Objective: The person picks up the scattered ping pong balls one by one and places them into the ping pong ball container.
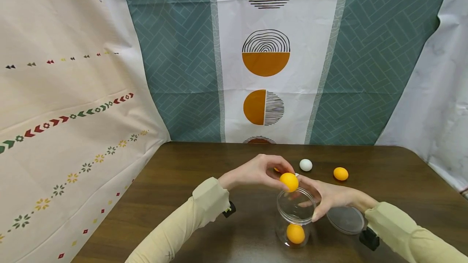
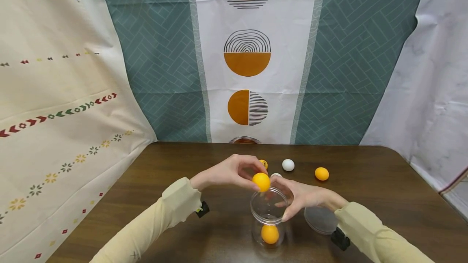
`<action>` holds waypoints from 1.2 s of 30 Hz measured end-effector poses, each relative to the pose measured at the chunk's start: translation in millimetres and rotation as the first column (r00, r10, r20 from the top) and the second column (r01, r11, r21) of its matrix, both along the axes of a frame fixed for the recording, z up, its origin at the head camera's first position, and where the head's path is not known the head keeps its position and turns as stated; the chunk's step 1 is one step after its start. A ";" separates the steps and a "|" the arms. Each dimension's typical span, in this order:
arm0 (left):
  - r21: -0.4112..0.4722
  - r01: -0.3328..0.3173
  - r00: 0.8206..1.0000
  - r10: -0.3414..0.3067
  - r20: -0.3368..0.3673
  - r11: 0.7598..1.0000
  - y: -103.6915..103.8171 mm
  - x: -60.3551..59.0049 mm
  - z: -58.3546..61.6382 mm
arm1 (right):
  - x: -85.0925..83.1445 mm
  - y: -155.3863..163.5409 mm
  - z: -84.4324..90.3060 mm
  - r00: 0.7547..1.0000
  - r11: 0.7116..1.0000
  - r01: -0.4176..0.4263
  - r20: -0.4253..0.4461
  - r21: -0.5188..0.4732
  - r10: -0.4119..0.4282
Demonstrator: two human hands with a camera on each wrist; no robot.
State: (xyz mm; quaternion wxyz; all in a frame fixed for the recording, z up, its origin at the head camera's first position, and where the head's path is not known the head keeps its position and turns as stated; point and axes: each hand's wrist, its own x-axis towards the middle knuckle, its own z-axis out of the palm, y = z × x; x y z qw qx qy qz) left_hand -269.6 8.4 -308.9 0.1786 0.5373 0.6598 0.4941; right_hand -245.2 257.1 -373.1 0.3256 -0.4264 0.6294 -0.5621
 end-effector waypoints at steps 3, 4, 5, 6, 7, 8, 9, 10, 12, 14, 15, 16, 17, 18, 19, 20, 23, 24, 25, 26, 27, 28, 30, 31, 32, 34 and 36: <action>0.013 0.017 1.000 -0.017 0.010 1.000 1.3 0.0 -2.1 | -0.2 -0.1 -0.4 1.000 1.000 -0.011 -0.004 -0.014 0.011; 0.015 0.022 1.000 -0.022 0.014 1.000 1.6 0.3 -2.4 | -0.6 -0.1 -0.8 1.000 1.000 -0.020 -0.010 -0.021 0.019; 0.015 0.026 1.000 -0.026 0.015 1.000 1.9 0.8 -2.6 | -0.8 -0.1 -1.2 1.000 0.999 -0.024 -0.010 -0.025 0.024; 0.015 0.027 1.000 -0.027 0.014 1.000 2.1 1.2 -2.8 | -1.0 0.0 -1.5 1.000 0.999 -0.028 -0.008 -0.028 0.028; 0.013 0.027 1.000 -0.027 0.015 1.000 2.2 1.7 -2.9 | -1.1 0.2 -1.7 1.000 0.999 -0.029 -0.004 -0.030 0.029; 0.011 0.027 1.000 -0.027 0.016 1.000 2.3 2.1 -3.0 | -1.1 0.2 -1.8 1.000 0.999 -0.028 -0.001 -0.028 0.028; 0.009 0.028 0.999 -0.028 0.016 1.000 2.4 2.5 -3.1 | -1.0 0.2 -1.8 1.000 0.999 -0.026 0.002 -0.025 0.026; 0.006 0.027 0.999 -0.028 0.016 1.000 2.4 2.9 -3.2 | -1.0 0.3 -1.9 1.000 0.999 -0.025 0.001 -0.026 0.025; 0.002 0.027 1.000 -0.027 0.016 1.000 2.6 3.4 -3.5 | -0.4 0.2 -1.3 1.000 1.000 -0.013 0.015 -0.016 0.013; 0.001 0.029 0.999 -0.029 0.015 1.000 2.7 3.7 -3.9 | 0.2 0.0 -0.9 1.000 1.000 -0.001 0.024 -0.007 0.001; 0.001 0.030 0.999 -0.030 0.017 1.000 2.7 3.8 -4.1 | 0.5 0.1 -0.9 1.000 1.000 0.003 0.030 -0.004 -0.003; 0.000 0.031 0.999 -0.031 0.016 1.000 2.8 3.8 -4.3 | 0.6 0.1 -0.9 0.999 1.000 0.007 0.033 -0.001 -0.007; -0.001 0.033 0.999 -0.033 0.018 0.999 2.8 3.8 -4.6 | 0.6 0.2 -0.9 0.999 1.000 0.010 0.037 0.004 -0.010; -0.003 0.034 0.999 -0.034 0.018 0.999 2.7 3.7 -4.8 | 0.7 0.1 -1.0 0.999 1.000 0.013 0.038 0.004 -0.013; -0.003 0.036 0.999 -0.036 0.019 0.999 2.7 3.9 -4.9 | 0.5 0.3 -1.4 0.999 1.000 0.012 0.034 0.001 -0.012; -0.005 0.038 0.999 -0.038 0.020 0.999 2.7 3.9 -5.0 | 0.5 0.4 -1.7 0.999 1.000 0.012 0.032 0.001 -0.012; -0.017 0.035 0.999 -0.035 0.011 0.999 2.7 5.2 -4.7 | 0.4 0.8 -2.5 1.000 1.000 0.011 0.026 -0.003 -0.011; -0.021 0.032 0.999 -0.032 0.009 0.999 2.6 6.1 -4.1 | 0.5 0.9 -2.6 1.000 1.000 0.013 0.028 -0.001 -0.013; -0.022 0.031 0.999 -0.031 0.009 0.999 2.3 7.3 -3.2 | 0.5 1.1 -2.7 1.000 1.000 0.010 0.025 -0.001 -0.010; -0.027 0.027 1.000 -0.027 0.005 0.999 1.7 9.0 -1.5 | 0.7 1.1 -2.4 0.999 1.000 0.012 0.032 0.006 -0.012; -0.030 0.024 1.000 -0.024 0.003 0.999 1.3 10.8 0.5 | 0.8 1.0 -2.2 0.999 1.000 0.012 0.033 0.005 -0.012; -0.029 0.025 1.000 -0.025 0.006 0.999 0.7 12.7 2.6 | 0.8 0.9 -2.1 0.999 1.000 0.012 0.033 0.004 -0.012; -0.028 0.027 1.000 -0.027 0.009 0.999 -0.7 16.8 7.5 | 1.1 0.5 -1.3 0.999 1.000 0.008 0.035 0.005 -0.008; -0.028 0.028 1.000 -0.028 0.007 0.999 -1.3 18.5 9.9 | 1.1 0.4 -1.2 1.000 1.000 0.002 0.028 -0.003 -0.002; -0.027 0.029 1.000 -0.029 0.005 0.999 -1.8 20.2 12.1 | 1.2 0.2 -1.0 0.999 1.000 0.002 0.032 -0.005 -0.002; -0.026 0.031 1.000 -0.031 0.004 0.999 -2.4 21.9 14.2 | 1.0 -0.1 -1.1 1.000 1.000 -0.007 0.024 -0.016 0.007; -0.027 0.033 0.999 -0.033 0.005 0.999 -2.5 22.7 15.2 | 0.6 -0.3 -1.4 1.000 1.000 -0.014 0.017 -0.027 0.015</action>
